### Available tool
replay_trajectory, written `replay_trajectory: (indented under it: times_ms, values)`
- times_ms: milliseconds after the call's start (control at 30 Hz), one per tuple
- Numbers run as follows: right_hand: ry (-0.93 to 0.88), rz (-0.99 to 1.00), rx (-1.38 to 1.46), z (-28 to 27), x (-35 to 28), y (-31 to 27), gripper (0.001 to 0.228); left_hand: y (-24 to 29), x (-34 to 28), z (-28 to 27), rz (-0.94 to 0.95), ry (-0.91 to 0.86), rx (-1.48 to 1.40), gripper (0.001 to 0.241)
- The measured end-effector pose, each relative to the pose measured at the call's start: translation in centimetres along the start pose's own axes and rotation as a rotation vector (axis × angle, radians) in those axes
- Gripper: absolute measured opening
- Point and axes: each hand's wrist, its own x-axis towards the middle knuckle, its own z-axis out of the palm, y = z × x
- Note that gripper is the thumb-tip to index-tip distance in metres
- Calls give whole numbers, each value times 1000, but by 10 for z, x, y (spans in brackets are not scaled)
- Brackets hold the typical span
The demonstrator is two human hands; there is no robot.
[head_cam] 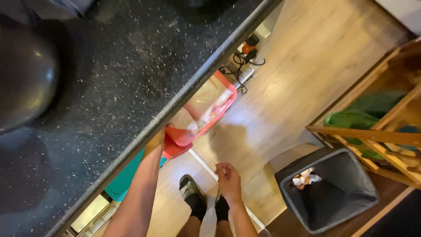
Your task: The person is mixing a white powder from a bag into a bowl of yellow batter using a whisk.
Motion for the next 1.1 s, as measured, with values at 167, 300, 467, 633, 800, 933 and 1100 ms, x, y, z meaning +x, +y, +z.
replay_trajectory:
  times_ms: [167,300,467,633,800,933,1100]
  values:
    - [22,28,46,-14,-9,-9,22,58,-40,8,-85,42,-116,25]
    - [19,-54,92,-26,-7,18,21,156,-88,22,-450,76,-315,29]
    - [163,69,89,-79,-17,37,21,192,-145,34,-237,-63,-570,43]
    - [509,15,36,-169,-33,83,35,233,-232,48,-257,-306,-529,44]
    - [880,-81,14,-256,-46,102,36,234,-303,83,-390,-488,-598,40]
    - [828,168,401,-289,-53,103,18,237,-331,96,-430,-634,-503,38]
    - [260,132,878,-271,-98,-18,53,292,-335,78,-419,-980,-462,33]
